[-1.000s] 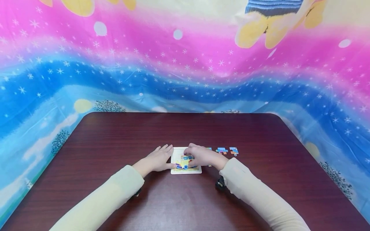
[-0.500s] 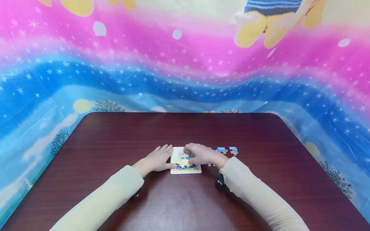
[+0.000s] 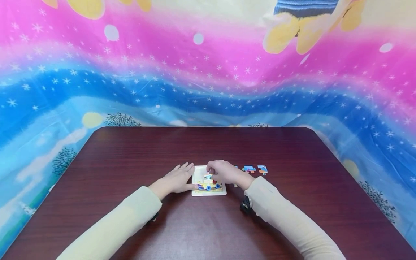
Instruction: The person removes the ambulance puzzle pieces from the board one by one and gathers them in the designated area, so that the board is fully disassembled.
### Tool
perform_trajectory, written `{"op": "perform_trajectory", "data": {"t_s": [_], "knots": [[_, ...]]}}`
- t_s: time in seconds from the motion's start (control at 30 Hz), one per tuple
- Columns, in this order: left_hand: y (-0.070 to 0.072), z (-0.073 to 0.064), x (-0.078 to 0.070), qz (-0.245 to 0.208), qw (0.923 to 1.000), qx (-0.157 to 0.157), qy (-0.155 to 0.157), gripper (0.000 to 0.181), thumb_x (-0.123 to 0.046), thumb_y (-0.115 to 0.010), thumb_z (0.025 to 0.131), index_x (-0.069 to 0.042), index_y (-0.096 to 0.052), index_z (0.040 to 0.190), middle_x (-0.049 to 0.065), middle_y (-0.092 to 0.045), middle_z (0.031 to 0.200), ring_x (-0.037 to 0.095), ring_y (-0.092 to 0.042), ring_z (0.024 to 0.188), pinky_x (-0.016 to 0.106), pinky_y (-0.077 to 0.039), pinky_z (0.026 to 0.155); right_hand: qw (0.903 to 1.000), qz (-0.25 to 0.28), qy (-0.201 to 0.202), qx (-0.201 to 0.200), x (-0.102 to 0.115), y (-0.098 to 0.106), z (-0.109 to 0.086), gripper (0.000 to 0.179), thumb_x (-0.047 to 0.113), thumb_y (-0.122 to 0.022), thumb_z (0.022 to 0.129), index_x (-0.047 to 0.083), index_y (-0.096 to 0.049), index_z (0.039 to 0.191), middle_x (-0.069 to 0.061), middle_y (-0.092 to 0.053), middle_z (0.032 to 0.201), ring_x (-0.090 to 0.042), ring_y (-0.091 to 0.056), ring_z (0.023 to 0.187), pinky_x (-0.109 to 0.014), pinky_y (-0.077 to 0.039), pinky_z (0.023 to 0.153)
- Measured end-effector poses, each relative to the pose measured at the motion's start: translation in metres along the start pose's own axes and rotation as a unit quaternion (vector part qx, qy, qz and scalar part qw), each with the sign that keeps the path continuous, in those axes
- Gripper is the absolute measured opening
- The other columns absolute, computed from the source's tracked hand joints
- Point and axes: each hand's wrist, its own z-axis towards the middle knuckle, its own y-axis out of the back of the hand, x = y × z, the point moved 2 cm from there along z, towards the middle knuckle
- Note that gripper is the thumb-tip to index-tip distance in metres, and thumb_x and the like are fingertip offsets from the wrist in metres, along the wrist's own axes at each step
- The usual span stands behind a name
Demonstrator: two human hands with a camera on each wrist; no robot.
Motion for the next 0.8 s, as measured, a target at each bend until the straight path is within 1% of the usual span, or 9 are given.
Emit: {"op": "perform_trajectory", "data": {"t_s": [0.53, 0.8], "knots": [[-0.0020, 0.0013, 0.0010, 0.005, 1.0000, -0.005, -0.005, 0.076, -0.045, -0.057, 0.088, 0.006, -0.033, 0.139, 0.019, -0.028, 0.145, 0.032, -0.021, 0.135, 0.048, -0.018, 0.106, 0.9999, 0.006, -0.005, -0.013, -0.0005, 0.0022, -0.0021, 0.018, 0.007, -0.068, 0.082, 0.011, -0.062, 0.098, 0.007, -0.055, 0.077, -0.009, -0.050, 0.066, -0.024, -0.045, 0.061], [-0.0006, 0.0005, 0.0004, -0.004, 1.0000, -0.002, -0.003, 0.076, -0.044, -0.057, 0.088, 0.006, -0.032, 0.140, 0.019, -0.027, 0.146, 0.032, -0.020, 0.135, 0.047, -0.017, 0.107, 0.9993, 0.035, -0.013, -0.003, -0.0008, 0.0063, -0.0039, 0.018, 0.009, -0.067, 0.082, 0.012, -0.062, 0.099, 0.005, -0.056, 0.079, -0.009, -0.052, 0.067, -0.025, -0.045, 0.061]]}}
